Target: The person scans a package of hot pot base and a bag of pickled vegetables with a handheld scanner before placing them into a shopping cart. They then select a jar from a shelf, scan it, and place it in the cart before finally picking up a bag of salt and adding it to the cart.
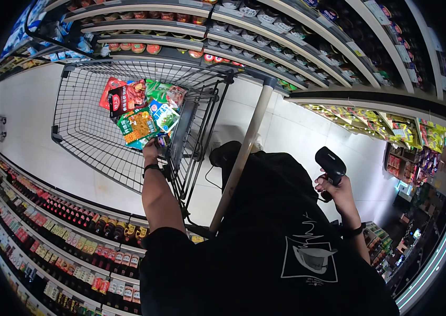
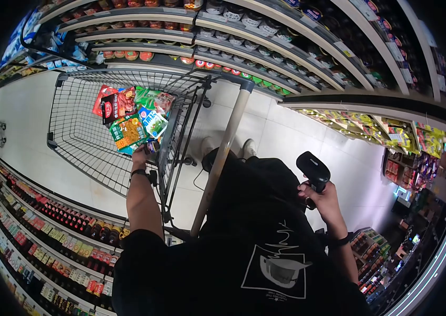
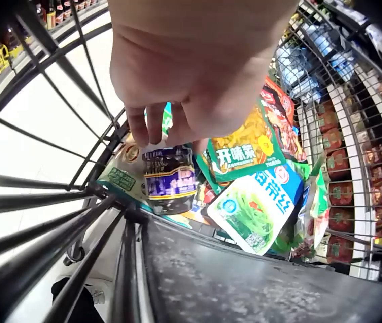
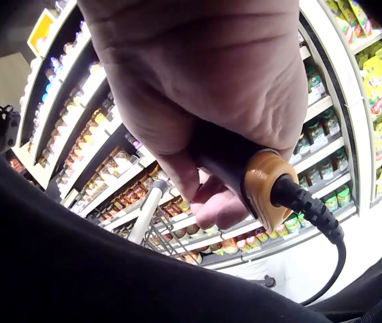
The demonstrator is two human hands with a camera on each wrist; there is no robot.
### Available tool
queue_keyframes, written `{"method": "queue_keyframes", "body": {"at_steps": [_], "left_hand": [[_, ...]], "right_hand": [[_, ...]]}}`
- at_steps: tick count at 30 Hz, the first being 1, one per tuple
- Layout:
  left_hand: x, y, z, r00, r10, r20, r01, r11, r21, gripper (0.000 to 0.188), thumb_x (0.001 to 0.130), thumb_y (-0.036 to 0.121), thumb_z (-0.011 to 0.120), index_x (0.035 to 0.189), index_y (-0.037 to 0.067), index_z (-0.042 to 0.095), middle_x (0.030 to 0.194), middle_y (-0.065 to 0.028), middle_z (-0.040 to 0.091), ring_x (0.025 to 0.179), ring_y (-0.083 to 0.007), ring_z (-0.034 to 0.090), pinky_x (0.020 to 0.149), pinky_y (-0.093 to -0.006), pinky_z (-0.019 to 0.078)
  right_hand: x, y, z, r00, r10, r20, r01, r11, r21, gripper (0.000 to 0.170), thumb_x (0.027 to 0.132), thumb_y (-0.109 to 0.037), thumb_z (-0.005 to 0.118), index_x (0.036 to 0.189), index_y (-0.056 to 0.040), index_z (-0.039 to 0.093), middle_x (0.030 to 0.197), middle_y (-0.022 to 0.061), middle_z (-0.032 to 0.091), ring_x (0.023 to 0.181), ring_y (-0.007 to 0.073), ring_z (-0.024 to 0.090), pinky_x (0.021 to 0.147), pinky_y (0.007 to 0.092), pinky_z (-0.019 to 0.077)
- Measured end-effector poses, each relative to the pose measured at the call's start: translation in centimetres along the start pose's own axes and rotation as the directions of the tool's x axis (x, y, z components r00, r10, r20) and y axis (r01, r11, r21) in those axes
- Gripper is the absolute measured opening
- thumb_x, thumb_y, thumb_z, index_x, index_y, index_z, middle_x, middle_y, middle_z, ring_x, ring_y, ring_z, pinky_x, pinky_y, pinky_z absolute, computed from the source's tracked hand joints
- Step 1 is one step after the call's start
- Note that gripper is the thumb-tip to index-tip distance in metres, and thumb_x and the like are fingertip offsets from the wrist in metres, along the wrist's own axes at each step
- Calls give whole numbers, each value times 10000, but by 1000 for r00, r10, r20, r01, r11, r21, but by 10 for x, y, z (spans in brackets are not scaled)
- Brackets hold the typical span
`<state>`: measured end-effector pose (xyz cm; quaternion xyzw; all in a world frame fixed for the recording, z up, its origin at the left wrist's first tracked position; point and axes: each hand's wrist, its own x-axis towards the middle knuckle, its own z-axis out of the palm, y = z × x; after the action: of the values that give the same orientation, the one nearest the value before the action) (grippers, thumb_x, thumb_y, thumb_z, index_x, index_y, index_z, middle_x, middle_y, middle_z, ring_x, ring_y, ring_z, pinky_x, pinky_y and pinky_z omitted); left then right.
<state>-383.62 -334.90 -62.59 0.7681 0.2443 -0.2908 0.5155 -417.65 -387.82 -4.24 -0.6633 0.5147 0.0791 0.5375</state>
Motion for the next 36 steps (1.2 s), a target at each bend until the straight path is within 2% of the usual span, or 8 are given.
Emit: {"method": "queue_keyframes", "body": {"at_steps": [2, 7, 10, 16, 20, 24, 32, 36], "left_hand": [[-12, 21, 2, 991, 18, 133, 14, 971, -238, 242, 1049, 54, 631, 1255, -37, 719, 1221, -176, 760, 1100, -263, 740, 978, -400, 598], [-14, 55, 5, 945, -22, 325, 92, 976, -199, 607, 761, -278, 393, 1270, -85, 661, 1271, -209, 716, 1103, -327, 730, 959, -459, 618], [-15, 54, -3, 923, -30, 384, 156, 941, -301, 614, 722, -288, 523, 1282, -71, 648, 1277, -212, 716, 1119, -340, 725, 951, -465, 617], [-31, 60, -17, 995, -58, 75, 84, 907, -412, 523, 777, -264, 585, 1252, -54, 650, 1296, -194, 709, 1158, -323, 706, 956, -506, 607], [-73, 113, -31, 981, -158, -117, 144, 982, -124, 325, 936, -2, 598, 1213, 113, 722, 1152, -35, 733, 966, -201, 674, 728, -390, 556], [-94, 154, -49, 999, 7, -33, -12, 990, -137, 206, 994, 158, 647, 1179, 143, 738, 933, 10, 679, 768, -134, 604, 653, -327, 503], [-276, 313, -27, 888, 456, 58, -450, 888, -92, 338, 1110, 188, 597, 1406, 35, 653, 1262, -34, 717, 1130, -143, 683, 933, -303, 536], [-390, 352, 35, 858, 480, 181, -477, 876, -65, 374, 1111, 258, 634, 1407, 32, 665, 1271, -41, 713, 1148, -158, 684, 956, -314, 532]], "right_hand": [[-1, 5, -3, 999, 26, 22, -26, 1000, -9, 190, 958, -149, 826, 1051, 4, 766, 809, 54, 770, 614, 73, 650, 534, 238, 468], [-9, 5, 4, 996, 80, 26, -80, 997, -5, 183, 955, -138, 828, 1054, 4, 768, 812, 50, 765, 619, 76, 648, 535, 238, 466], [-13, 4, 5, 995, 96, 27, -96, 995, -4, 181, 956, -133, 828, 1057, 4, 766, 819, 51, 766, 643, 80, 663, 551, 238, 476], [-13, 14, -7, 996, 27, 86, -29, 999, 13, 221, 965, -118, 817, 1113, 26, 739, 886, 74, 789, 781, 122, 752, 648, 251, 548], [-8, 16, -10, 981, -3, 193, -1, 1000, 20, 214, 981, -78, 784, 1139, 49, 717, 947, 102, 801, 827, 148, 771, 730, 275, 593], [1, 26, -15, 954, -59, 295, 24, 992, 122, 183, 1022, -36, 707, 1172, 66, 686, 1037, 129, 804, 885, 157, 772, 788, 295, 623], [-19, -5, -31, 928, -55, 369, 98, 990, -101, 301, 975, -202, 791, 1182, -5, 697, 881, 38, 743, 779, 105, 688, 704, 287, 555], [3, 50, -47, 892, -268, 365, 236, 963, 131, 283, 972, -167, 808, 1171, 4, 700, 901, 40, 753, 774, 94, 702, 690, 263, 569]]}}
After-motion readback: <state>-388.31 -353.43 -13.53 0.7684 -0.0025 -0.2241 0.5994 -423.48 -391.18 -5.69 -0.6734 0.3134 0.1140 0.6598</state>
